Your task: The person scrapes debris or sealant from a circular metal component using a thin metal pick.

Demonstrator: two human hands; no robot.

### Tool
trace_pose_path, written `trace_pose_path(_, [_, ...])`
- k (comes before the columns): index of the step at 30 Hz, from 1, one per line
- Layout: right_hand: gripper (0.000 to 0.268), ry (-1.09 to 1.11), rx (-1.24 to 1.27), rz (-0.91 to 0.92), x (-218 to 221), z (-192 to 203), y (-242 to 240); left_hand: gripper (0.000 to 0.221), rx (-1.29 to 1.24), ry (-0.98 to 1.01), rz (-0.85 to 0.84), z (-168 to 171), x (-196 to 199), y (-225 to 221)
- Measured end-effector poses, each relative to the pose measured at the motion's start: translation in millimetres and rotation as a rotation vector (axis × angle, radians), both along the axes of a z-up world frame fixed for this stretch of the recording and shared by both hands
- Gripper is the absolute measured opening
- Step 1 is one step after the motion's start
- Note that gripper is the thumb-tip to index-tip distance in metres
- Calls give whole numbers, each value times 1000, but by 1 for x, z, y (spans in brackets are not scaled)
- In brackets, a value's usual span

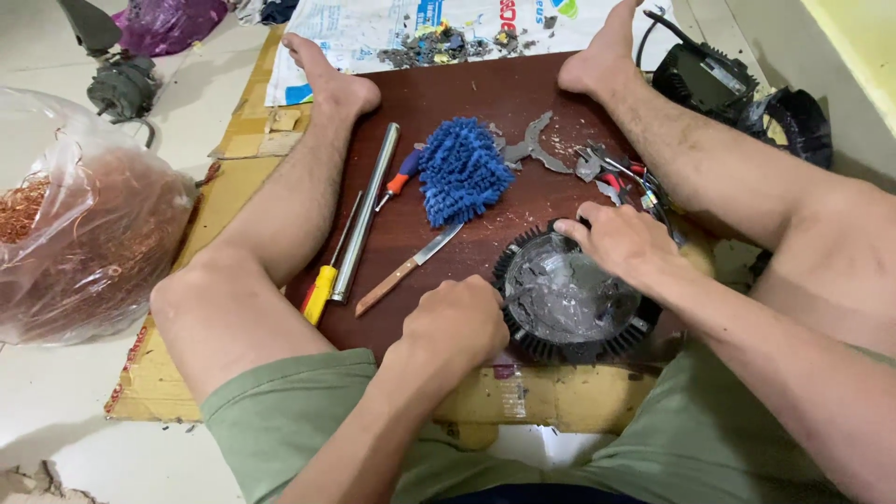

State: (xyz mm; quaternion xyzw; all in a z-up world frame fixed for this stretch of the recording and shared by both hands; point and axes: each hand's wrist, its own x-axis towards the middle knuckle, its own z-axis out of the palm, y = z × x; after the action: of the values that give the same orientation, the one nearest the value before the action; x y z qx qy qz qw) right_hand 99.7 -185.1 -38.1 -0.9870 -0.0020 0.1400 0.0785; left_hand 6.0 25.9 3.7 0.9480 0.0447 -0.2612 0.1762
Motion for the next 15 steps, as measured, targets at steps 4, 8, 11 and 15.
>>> trace_pose_path(4, [60, 52, -36, 42, 4, 4, 1, 35, 5, 9, -19, 9, -2, -10])
trace_pose_path(8, [55, 23, -24, 103, 8, -2, 0, 32, -50, -61, -6, -7, 2, -7])
trace_pose_path(11, [55, 22, -62, 150, 12, -6, -4, 32, -5, -98, -17, -21, -1, -8])
trace_pose_path(15, [58, 68, -65, 114, 21, -15, -3, 35, 69, 3, -130, 2, -33, -1])
